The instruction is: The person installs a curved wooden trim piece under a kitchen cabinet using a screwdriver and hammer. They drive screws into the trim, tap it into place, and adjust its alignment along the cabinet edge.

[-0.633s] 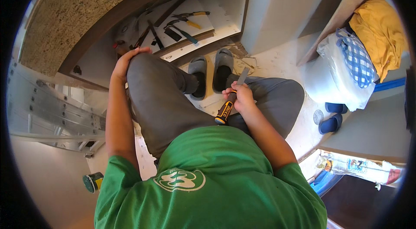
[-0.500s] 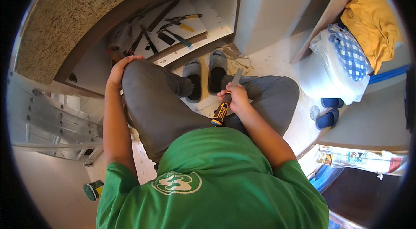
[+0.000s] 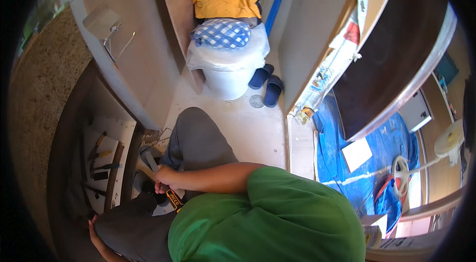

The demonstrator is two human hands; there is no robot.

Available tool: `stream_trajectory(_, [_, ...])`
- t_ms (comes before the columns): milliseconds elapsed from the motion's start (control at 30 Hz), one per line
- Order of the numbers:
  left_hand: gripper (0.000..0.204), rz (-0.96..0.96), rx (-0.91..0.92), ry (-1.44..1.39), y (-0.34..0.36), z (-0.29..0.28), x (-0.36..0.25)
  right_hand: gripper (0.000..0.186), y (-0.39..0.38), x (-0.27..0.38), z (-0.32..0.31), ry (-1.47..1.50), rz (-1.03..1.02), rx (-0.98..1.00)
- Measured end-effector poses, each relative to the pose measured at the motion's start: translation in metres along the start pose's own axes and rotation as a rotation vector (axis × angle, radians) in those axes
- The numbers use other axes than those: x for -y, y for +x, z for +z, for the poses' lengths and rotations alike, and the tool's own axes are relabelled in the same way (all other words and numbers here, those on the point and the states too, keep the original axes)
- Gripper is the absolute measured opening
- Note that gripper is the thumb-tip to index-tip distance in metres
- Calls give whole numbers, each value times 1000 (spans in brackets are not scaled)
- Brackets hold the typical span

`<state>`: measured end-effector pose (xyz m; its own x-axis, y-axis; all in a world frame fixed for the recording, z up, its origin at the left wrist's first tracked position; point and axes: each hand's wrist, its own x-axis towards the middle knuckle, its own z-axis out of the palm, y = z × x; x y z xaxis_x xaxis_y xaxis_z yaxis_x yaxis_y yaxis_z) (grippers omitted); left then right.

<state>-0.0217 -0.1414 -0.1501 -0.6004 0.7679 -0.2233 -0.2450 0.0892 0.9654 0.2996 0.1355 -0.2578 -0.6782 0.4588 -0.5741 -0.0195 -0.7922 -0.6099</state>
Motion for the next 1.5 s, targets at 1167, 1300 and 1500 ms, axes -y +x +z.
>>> stream_trajectory(1167, [46,-86,-276,-181,-32,-14,6,23,-12,-20,43,-195,324,74])
stream_trajectory(1300, [47,-87,-287,-171,-22,-13,5,24,-1,-18,39,-118,315,45])
stream_trajectory(1500, [47,-123,-287,-176,-11,-2,-8,26,23,-8,24,-124,375,83])
